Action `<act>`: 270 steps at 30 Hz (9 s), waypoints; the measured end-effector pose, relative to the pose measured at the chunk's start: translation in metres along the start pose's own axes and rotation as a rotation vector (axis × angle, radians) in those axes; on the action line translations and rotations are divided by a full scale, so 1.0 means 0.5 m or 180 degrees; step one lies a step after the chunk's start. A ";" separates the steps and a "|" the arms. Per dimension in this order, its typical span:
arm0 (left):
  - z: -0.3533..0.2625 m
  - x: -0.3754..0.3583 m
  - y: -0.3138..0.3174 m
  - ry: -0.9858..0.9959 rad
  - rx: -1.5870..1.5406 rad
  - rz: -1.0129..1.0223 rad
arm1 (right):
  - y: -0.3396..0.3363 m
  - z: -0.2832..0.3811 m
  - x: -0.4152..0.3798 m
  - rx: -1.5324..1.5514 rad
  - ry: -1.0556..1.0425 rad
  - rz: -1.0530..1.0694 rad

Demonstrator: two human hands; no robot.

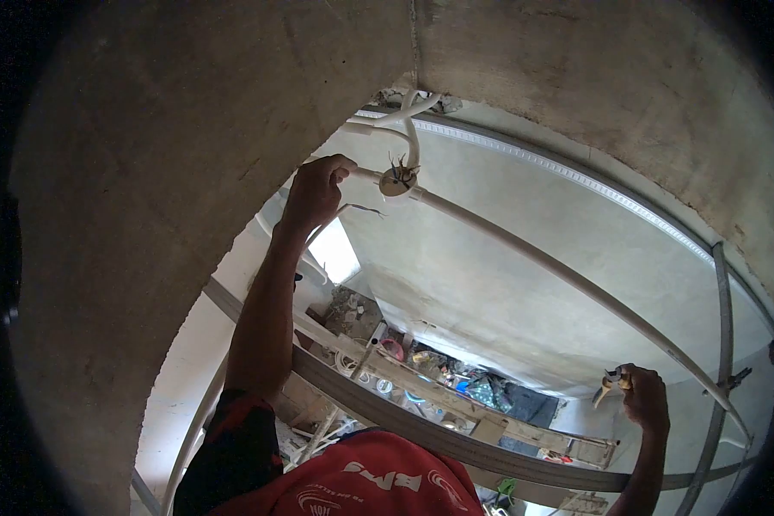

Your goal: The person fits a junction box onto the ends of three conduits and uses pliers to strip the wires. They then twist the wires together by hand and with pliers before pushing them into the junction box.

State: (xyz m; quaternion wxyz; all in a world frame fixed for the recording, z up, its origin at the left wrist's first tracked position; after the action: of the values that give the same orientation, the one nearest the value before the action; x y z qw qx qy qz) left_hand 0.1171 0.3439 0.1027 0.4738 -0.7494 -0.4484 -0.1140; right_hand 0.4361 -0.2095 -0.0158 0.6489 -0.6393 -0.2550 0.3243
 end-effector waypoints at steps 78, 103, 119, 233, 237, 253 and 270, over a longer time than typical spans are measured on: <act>0.014 -0.003 -0.001 -0.0317 0.0347 0.0148 | -0.006 0.007 -0.002 0.0061 0.0035 -0.0003; -0.005 -0.007 0.009 -0.0373 0.0071 0.0277 | 0.006 -0.002 -0.003 0.0136 -0.0137 -0.0157; 0.020 -0.003 0.011 -0.0334 0.0309 0.0362 | -0.005 0.013 -0.006 -0.0008 -0.0205 -0.0200; -0.035 -0.005 0.041 -0.0280 0.0033 -0.0043 | 0.036 0.117 0.004 0.0332 -0.0577 0.0632; -0.036 -0.004 0.044 -0.0146 0.0026 -0.0068 | 0.046 0.121 0.003 0.0382 -0.0515 0.0816; -0.106 -0.010 0.040 0.0716 -0.0261 -0.0278 | 0.084 0.108 0.009 0.0164 -0.0527 0.0995; -0.043 -0.005 0.112 -0.0203 -0.0962 0.0610 | 0.085 0.118 0.012 0.0217 -0.0552 0.1005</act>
State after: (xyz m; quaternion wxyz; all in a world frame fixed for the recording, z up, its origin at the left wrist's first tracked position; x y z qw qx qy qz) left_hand 0.1647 0.3166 0.0782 0.3500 -0.8546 -0.3674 -0.1105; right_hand 0.3923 -0.1669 -0.0557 0.5868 -0.6187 -0.1954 0.4845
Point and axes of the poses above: each hand's wrist, its own x-axis towards the middle knuckle, its own y-axis out of the palm, z = x × y, the point moved 10 cm from there along x, towards the middle knuckle, and after that the axes turned 8 degrees about -x, right-handed, at the moved point
